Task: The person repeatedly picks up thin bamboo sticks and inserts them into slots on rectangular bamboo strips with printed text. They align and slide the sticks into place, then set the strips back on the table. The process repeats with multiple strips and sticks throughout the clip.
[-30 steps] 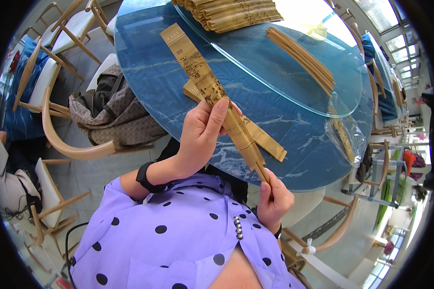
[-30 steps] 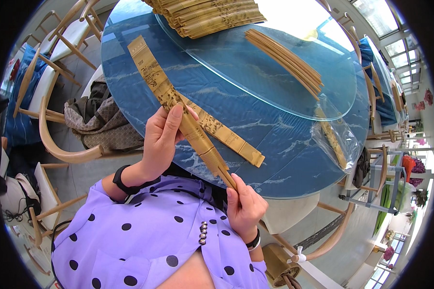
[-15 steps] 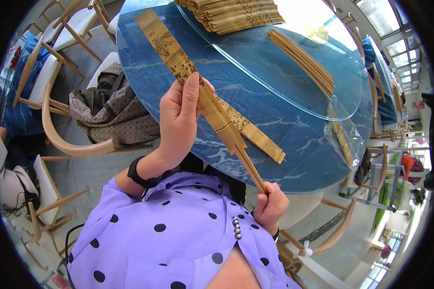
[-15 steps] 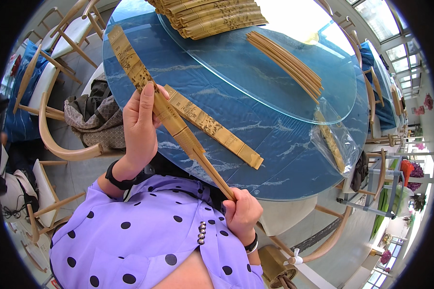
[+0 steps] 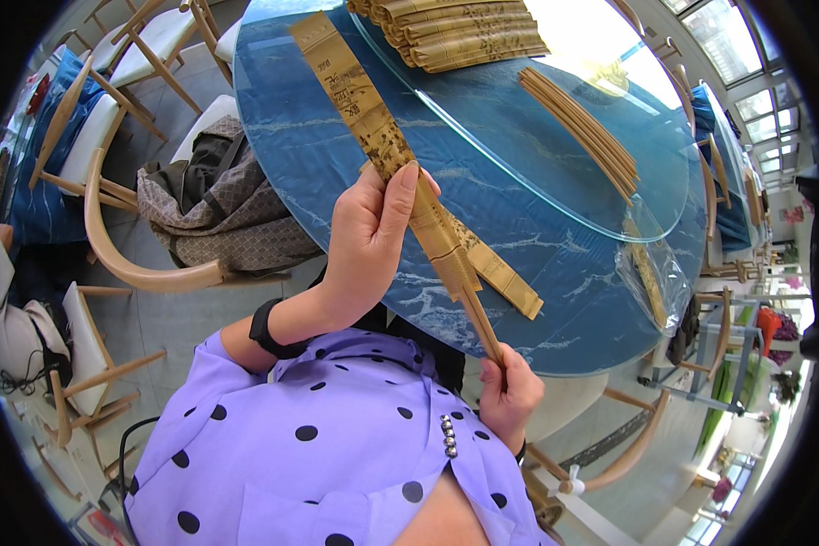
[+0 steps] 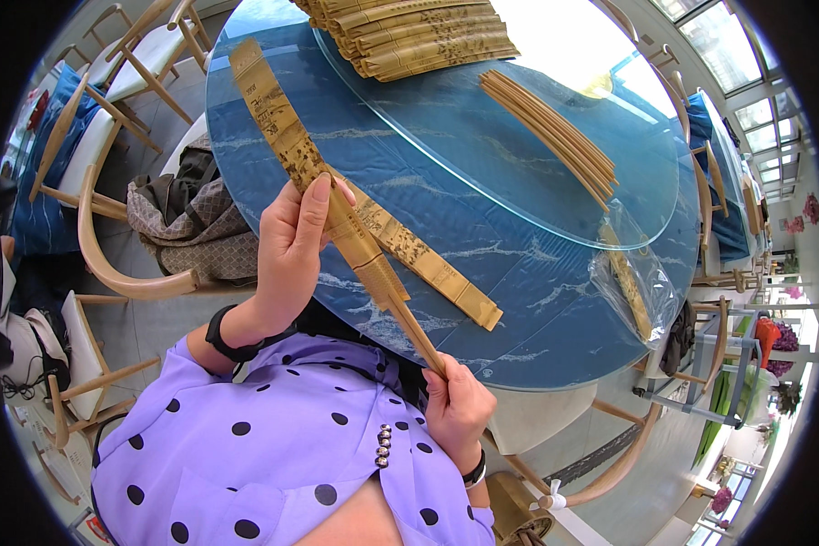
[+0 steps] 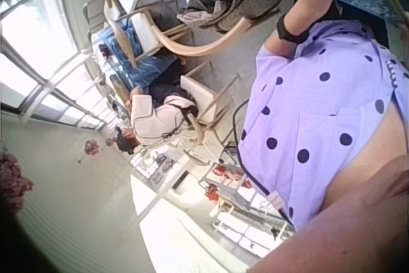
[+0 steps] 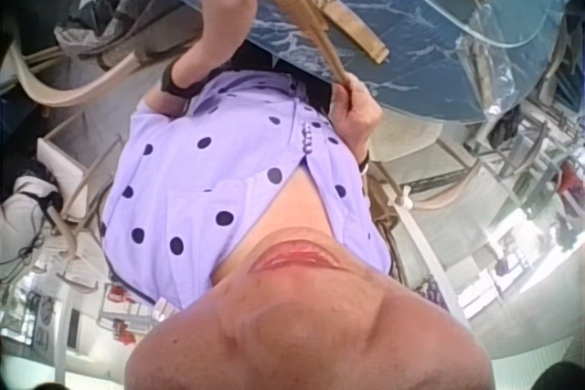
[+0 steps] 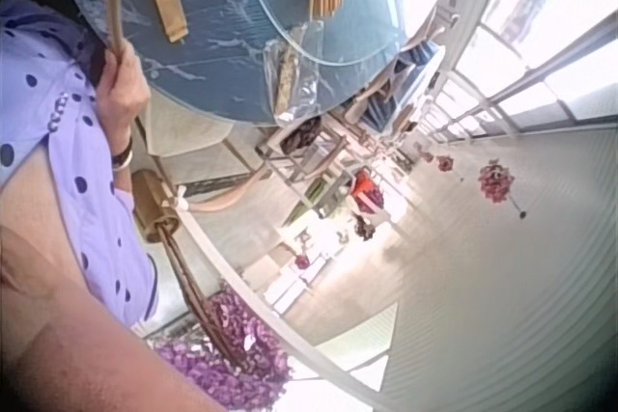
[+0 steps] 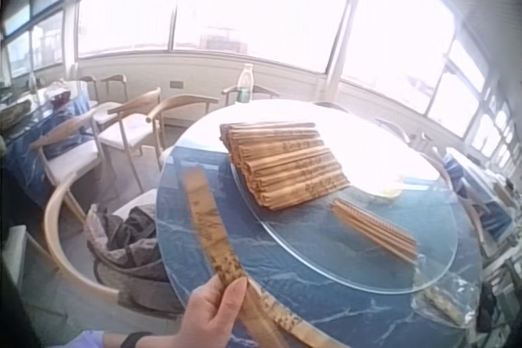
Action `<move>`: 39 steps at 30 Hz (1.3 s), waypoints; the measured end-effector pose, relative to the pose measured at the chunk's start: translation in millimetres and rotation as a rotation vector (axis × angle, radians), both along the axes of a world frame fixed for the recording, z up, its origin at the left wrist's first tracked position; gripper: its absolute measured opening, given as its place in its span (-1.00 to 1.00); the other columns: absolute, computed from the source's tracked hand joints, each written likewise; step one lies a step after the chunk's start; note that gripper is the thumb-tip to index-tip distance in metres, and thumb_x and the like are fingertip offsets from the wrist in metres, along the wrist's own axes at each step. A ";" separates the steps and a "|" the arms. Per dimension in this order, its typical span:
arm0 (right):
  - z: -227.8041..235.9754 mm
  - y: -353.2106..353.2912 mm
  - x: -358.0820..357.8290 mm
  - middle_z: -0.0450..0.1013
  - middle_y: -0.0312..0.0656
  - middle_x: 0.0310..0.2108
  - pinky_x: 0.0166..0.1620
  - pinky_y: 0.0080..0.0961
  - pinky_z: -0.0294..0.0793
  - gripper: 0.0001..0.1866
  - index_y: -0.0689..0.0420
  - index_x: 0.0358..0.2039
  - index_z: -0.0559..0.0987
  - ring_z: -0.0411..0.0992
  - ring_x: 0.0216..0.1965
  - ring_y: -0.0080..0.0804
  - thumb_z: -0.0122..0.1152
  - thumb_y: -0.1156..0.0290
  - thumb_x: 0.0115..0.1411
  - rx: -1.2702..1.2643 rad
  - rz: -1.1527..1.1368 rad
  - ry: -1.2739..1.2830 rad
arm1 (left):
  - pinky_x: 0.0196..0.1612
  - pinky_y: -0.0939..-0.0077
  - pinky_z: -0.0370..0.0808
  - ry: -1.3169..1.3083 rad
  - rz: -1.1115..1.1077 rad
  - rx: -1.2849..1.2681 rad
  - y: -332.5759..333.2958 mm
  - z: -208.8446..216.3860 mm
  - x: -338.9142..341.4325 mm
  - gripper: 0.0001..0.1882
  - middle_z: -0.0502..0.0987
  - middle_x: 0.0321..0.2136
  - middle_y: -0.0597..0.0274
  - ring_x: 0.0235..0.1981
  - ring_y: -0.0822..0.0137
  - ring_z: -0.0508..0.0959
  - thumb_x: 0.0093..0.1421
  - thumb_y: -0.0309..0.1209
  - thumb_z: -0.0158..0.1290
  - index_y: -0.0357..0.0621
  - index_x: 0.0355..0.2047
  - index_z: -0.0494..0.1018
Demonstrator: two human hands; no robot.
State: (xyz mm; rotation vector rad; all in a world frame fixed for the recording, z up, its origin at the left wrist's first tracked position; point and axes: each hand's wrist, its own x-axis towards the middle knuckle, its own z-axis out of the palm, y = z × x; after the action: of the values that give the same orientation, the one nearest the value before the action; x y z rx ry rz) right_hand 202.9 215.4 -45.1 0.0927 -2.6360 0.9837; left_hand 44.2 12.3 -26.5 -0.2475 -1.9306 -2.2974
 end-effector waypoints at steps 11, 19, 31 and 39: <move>-3.1 0.4 3.0 0.51 -0.10 -0.51 -0.50 -0.42 0.42 -0.83 0.28 -0.16 0.57 0.47 -0.60 -0.23 0.28 0.47 0.30 -0.005 -0.026 0.013 | -0.50 0.63 0.29 0.176 0.047 -0.051 3.8 -6.9 -1.7 -0.70 0.44 -0.60 0.32 -0.56 0.61 0.33 0.49 -0.39 -0.04 -0.32 -0.39 0.45; -7.4 1.7 5.4 0.51 -0.09 -0.50 -0.50 -0.39 0.43 -0.85 0.27 -0.21 0.55 0.46 -0.59 -0.19 0.27 0.46 0.31 -0.057 0.018 -0.006 | -0.57 0.58 0.20 0.337 0.183 -0.109 6.6 -12.7 3.4 -0.76 0.33 -0.63 0.29 -0.62 0.55 0.25 0.42 -0.56 -0.02 -0.30 -0.46 0.35; -7.1 -0.7 5.3 0.51 -0.11 -0.53 -0.50 -0.40 0.45 -0.88 0.26 -0.24 0.56 0.48 -0.60 -0.22 0.26 0.46 0.31 -0.113 0.022 -0.052 | -0.51 0.63 0.27 0.342 0.081 -0.018 7.5 -15.2 4.6 -0.76 0.42 -0.52 0.29 -0.56 0.56 0.31 0.49 -0.41 -0.11 -0.29 -0.32 0.41; -9.5 0.0 4.2 0.48 -0.14 -0.56 -0.52 -0.40 0.41 -0.88 0.24 -0.25 0.54 0.45 -0.62 -0.23 0.21 0.44 0.35 -0.101 -0.009 -0.060 | -0.36 0.62 0.38 0.086 -0.037 0.142 10.7 -5.0 0.0 -0.61 0.48 -0.37 0.35 -0.43 0.61 0.38 0.58 -0.19 -0.28 -0.21 -0.21 0.42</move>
State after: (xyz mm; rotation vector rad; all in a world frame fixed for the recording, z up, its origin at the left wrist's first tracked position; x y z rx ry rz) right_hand 207.1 215.4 -54.5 0.0284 -2.6325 1.1316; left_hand 44.2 23.0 -31.5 -0.3633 -1.7284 -2.3913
